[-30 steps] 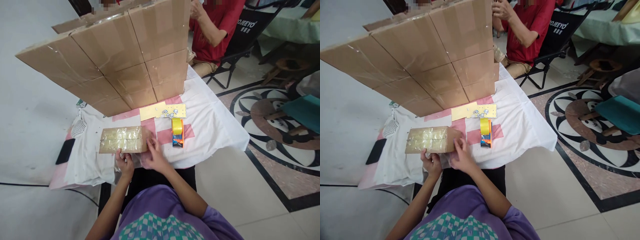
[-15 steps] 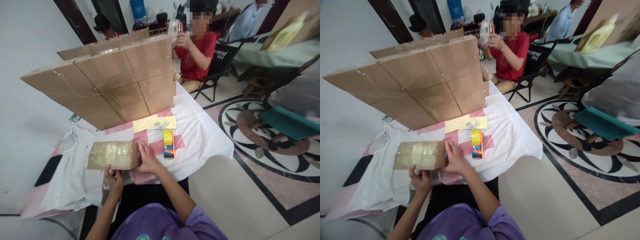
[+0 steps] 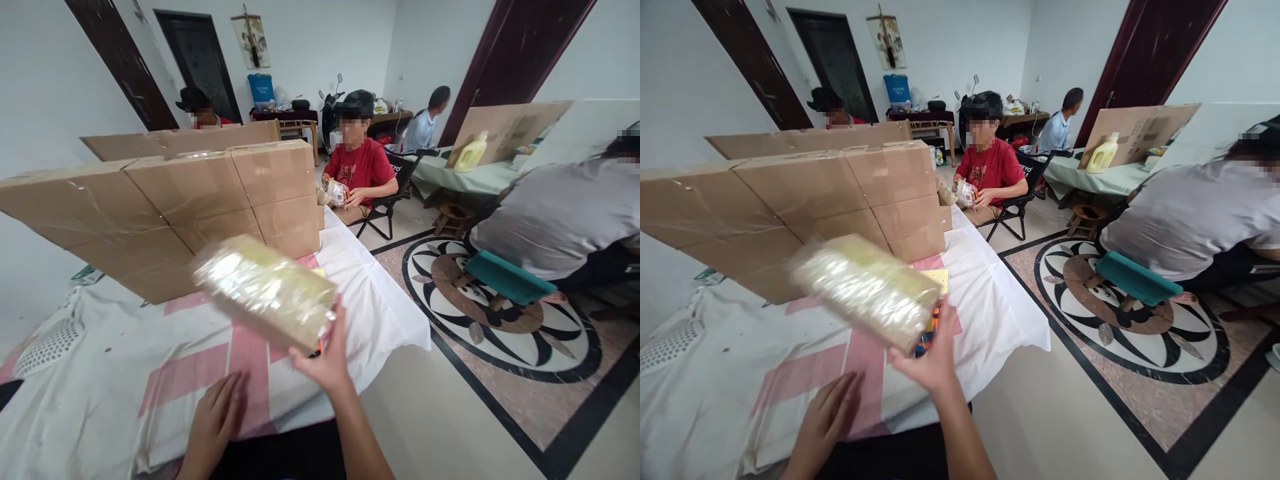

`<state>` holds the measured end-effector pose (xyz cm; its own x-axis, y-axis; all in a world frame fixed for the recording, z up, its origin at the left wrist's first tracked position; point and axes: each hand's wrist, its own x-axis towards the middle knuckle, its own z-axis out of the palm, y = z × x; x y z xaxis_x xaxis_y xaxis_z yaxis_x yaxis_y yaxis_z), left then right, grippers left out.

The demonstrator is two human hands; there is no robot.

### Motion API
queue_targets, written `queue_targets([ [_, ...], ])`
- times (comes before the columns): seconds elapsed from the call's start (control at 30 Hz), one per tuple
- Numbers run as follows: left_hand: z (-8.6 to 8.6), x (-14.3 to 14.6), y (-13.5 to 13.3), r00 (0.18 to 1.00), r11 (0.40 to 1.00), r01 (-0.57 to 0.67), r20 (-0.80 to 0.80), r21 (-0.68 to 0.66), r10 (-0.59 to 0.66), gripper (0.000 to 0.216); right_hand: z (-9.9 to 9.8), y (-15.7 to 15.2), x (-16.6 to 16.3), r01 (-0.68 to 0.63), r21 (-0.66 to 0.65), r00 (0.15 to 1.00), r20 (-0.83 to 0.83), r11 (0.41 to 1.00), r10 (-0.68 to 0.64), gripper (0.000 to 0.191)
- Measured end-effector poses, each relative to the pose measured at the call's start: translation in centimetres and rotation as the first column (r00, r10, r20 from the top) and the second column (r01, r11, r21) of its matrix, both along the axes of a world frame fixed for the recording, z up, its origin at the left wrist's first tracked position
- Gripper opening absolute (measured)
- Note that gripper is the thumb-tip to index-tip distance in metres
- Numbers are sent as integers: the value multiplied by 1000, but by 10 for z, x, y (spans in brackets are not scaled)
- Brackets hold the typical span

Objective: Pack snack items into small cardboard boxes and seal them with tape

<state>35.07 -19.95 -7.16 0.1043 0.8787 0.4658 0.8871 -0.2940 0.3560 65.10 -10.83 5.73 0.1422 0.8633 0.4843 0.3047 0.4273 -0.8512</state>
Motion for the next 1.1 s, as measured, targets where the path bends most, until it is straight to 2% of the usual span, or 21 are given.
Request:
queue_targets([
  [0.03, -3, 3, 4, 999, 1000, -2, -36, 1, 2, 38, 7, 6, 18, 162, 6, 987, 9, 987, -162, 131],
  [0.1, -9, 7, 8, 996, 999, -32, -85, 14, 33, 36, 17, 25, 54, 420, 8, 906, 54, 907, -420, 128],
  [0.17, -11, 9, 8, 991, 998, -63, -118, 31, 66, 34, 15, 53, 85, 542, -15, 839, 75, 840, -539, 129],
  [0.23, -11, 10, 7, 987, 995, -86, -134, 41, 91, 34, 4, 88, 103, 594, -50, 803, 103, 803, -588, 131],
  [0.33, -8, 13, 6, 985, 992, -112, -127, 61, 119, 33, -20, 146, 104, 629, -117, 771, 220, 769, -598, 132],
  [0.4, -5, 15, 7, 987, 990, -114, -105, 85, 123, 33, -33, 183, 90, 612, -190, 778, 319, 768, -541, 130],
  [0.53, 0, 18, 8, 992, 990, -97, -77, 101, 105, 38, -35, 236, 62, 537, -310, 813, 439, 785, -383, 133],
  [0.6, 1, 19, 7, 992, 991, -96, -70, 92, 103, 38, -27, 248, 59, 495, -380, 838, 449, 782, -312, 133],
  [0.67, 0, 20, 6, 993, 991, -106, -47, 86, 110, 35, -17, 246, 64, 469, -426, 864, 405, 774, -300, 126],
  [0.77, -1, 20, 6, 993, 990, -119, 34, 72, 117, 19, -1, 224, 65, 475, -371, 871, 329, 798, -365, 91],
  [0.87, -1, 20, 8, 987, 995, -94, 137, 44, 88, 7, 9, 192, 21, 400, -269, 893, 329, 876, -307, 43],
  [0.93, 3, 22, 8, 976, 998, -70, 208, 9, 66, 7, 10, 173, -38, 223, -199, 912, 388, 954, -132, 26],
  [0.97, 5, 24, 8, 965, 998, -62, 254, -25, 66, 9, 8, 164, -73, 86, -170, 886, 464, 982, 2, 24],
  [1.03, 12, 26, 8, 916, 989, -42, 389, -139, 94, 15, 0, 147, -146, -166, -186, 747, 618, 968, 247, 26],
  [1.1, 20, 20, 8, 816, 960, 30, 562, -277, 137, 23, -13, 134, -210, -321, -252, 597, 695, 913, 402, 26],
])
